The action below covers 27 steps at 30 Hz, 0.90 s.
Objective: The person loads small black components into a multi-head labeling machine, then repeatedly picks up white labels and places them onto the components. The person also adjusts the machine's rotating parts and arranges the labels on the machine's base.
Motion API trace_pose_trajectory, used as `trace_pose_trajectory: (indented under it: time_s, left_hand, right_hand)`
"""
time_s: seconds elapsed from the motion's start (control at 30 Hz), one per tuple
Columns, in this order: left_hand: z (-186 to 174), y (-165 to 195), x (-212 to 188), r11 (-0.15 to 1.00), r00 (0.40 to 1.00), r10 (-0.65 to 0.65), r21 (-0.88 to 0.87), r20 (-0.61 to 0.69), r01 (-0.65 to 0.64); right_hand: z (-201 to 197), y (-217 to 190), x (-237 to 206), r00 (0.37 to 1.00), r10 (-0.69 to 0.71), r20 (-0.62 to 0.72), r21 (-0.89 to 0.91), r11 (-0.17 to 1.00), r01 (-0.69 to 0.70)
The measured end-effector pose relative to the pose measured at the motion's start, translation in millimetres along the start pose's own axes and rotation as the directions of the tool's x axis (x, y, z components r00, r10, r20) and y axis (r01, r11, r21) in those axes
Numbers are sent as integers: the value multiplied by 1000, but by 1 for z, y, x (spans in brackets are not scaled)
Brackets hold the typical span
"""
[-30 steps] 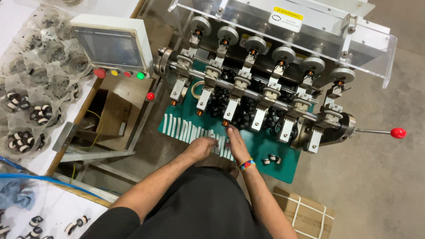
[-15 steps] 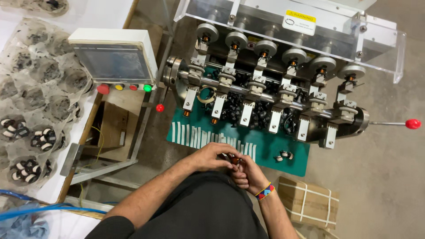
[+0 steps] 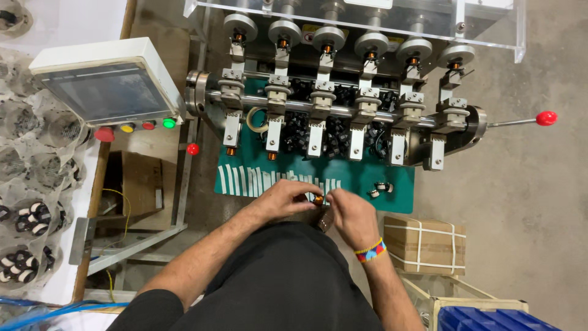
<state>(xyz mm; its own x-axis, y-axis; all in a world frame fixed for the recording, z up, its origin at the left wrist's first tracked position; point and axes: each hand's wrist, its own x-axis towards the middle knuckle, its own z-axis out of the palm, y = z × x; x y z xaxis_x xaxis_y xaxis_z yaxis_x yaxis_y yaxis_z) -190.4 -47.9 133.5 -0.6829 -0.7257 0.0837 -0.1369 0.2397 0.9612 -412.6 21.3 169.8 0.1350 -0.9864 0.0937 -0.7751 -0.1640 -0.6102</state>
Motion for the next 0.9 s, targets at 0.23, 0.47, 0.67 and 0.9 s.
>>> trace_pose_trajectory:
  time_s: [0.23,0.47,0.67,0.9]
  left_hand:
    - [53,-14,23,886,961,-164,-462,-223,44]
    - [128,-32,56,567,860,-440,-822,-257,44]
    - [107,-26,44,826,684,-441,-561,-580,57]
    - [114,15,4,888,671,-419,-122,-612,443]
  right_hand:
    - [15,63,-13,852,292,433,720,457,-523]
    - [33,94,-36,859,111,500,641,620,-453]
    - [30,182,-22,646,292,705,321,682,-657]
    - [69,214,29,884,281,375,97,936,-339]
